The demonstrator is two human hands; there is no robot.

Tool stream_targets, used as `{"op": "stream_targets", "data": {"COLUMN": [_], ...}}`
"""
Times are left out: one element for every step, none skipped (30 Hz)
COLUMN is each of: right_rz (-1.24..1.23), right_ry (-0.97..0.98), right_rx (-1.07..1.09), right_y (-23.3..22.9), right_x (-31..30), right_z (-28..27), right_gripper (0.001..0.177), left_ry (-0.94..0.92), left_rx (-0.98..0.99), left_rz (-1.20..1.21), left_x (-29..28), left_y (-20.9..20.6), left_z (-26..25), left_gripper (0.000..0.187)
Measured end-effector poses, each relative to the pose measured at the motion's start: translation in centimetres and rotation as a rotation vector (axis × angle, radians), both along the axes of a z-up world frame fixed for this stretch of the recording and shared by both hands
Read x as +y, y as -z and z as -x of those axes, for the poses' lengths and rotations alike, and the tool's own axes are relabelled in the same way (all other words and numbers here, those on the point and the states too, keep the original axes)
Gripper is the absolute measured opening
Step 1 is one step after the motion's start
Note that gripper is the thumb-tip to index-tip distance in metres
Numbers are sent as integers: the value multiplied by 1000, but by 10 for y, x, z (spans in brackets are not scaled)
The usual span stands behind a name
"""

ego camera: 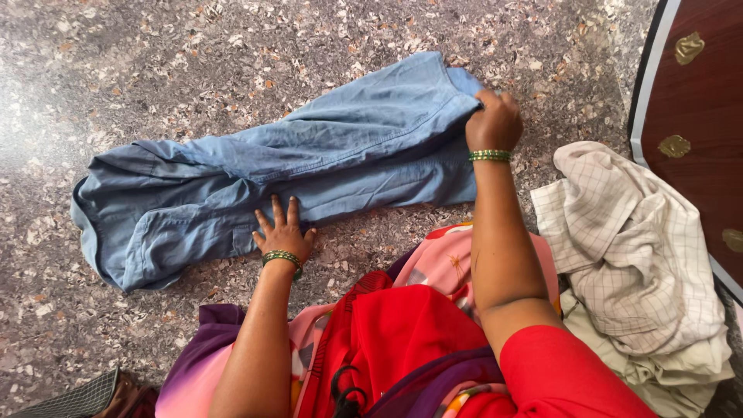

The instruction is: The person folds a light blue button-down shirt on the floor, smoothing the fabric with their hands before placing the folded shirt into a bag.

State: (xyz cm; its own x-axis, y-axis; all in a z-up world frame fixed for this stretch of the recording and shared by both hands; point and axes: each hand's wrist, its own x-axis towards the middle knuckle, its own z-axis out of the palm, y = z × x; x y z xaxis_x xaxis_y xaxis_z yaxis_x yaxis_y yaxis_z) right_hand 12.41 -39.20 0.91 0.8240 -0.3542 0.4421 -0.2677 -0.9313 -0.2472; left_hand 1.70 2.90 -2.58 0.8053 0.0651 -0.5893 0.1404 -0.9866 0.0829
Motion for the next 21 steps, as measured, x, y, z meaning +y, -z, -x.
{"op": "stream_targets", "data": {"right_rz": [-112,-115,-187,-257,-258,-212,-164,-165,-206,-245,-244,-239,-232,-236,-361,-483,-484,-467,-449,-447,-447], "right_ry": [-48,-49,-13,26,27,64,99,101,143,189,194,139,84,83,52,20,18,-14,-45,-47,-60], "right_rx": [21,23,50,79,81,268,454,454,608,760,760,574,389,391,393,389,388,411,433,434,484], "right_y": [-3,-6,-9,-10,-10,-10,-9,-6,-3,-2,0,1,1,2,1,0,1,2,4,5,6], "right_x": [-1,-1,-2,-3,-6,-13,-20,-25,-30,-35,-35,-31,-27,-20,-15,-10,-4,2,7,10,13], "right_z": [1,3,4,5,6,5,5,7,9,11,14,14,12,11,10,7,4,3,2,1,1], "right_gripper": [36,36,34,33,33,30,27,27,31,42,42,33,26,26,20,18,18,22,26,26,26], "left_ry": [3,5,4,8,13,14,5,-4,-2,-12,-21,-22,-26,-31,-32,-52,-74,-76,-167,-258,-261], "left_rx": [13,30,31,20,9,8,4,3,4,2,0,-5,-44,-75,-73,-188,-303,-304,-420,-534,-535], "left_rz": [-7,-17,-20,-10,0,0,8,16,16,20,23,26,42,51,46,95,143,145,312,478,480], "left_x": [-2,-1,0,0,0,0,0,0,1,1,1,1,2,7,12,14,17,23,30,34,36], "left_y": [0,-1,-1,0,0,0,-1,-1,-1,0,1,4,8,12,17,24,31,36,40,43,45], "left_z": [-1,0,0,-1,-1,-2,-1,0,0,-1,-2,-4,-5,-1,1,0,-2,-5,-9,-11,-13], "left_gripper": [94,94,94,93,93,93,92,92,92,91,91,91,87,84,84,72,61,61,56,51,51]}}
